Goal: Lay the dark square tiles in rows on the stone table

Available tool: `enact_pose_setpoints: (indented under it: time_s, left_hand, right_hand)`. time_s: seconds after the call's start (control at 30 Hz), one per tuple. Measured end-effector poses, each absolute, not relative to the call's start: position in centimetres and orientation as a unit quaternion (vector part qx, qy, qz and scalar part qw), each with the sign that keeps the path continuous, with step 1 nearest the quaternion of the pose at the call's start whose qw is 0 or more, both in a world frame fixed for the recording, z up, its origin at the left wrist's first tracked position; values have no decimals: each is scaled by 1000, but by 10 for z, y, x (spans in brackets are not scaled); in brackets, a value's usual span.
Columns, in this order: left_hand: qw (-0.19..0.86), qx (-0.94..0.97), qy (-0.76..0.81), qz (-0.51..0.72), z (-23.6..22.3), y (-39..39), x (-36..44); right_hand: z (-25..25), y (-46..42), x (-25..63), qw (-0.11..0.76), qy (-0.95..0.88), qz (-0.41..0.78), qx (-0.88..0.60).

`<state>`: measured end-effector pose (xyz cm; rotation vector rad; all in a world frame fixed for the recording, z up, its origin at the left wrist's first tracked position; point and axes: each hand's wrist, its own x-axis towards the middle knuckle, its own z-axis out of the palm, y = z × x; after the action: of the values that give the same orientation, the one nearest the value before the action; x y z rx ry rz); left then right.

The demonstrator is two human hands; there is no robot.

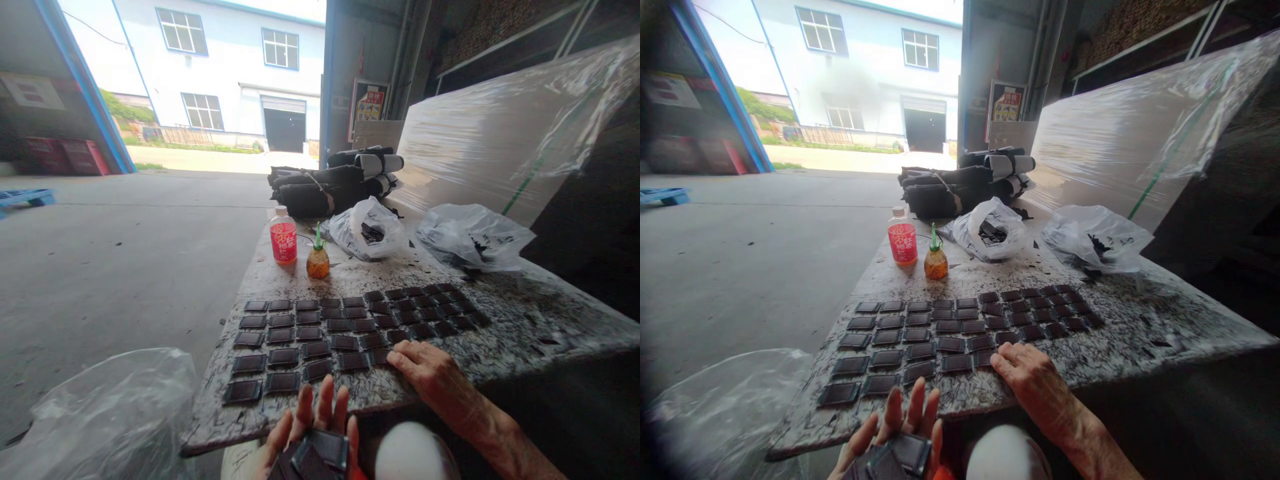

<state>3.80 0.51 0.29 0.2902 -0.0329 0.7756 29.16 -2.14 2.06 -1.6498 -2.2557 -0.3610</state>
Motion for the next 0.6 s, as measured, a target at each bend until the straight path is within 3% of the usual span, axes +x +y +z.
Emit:
enact_pose_setpoints:
  time_s: [0.33, 0.6]
  left_hand:
    - [925, 167, -78, 334, 12, 13, 53]
    - [927, 183, -52, 323, 8, 11, 53]
  right_hand:
    - [53, -44, 252, 266, -743, 90, -607]
    - [56, -47, 202, 227, -708, 219, -632]
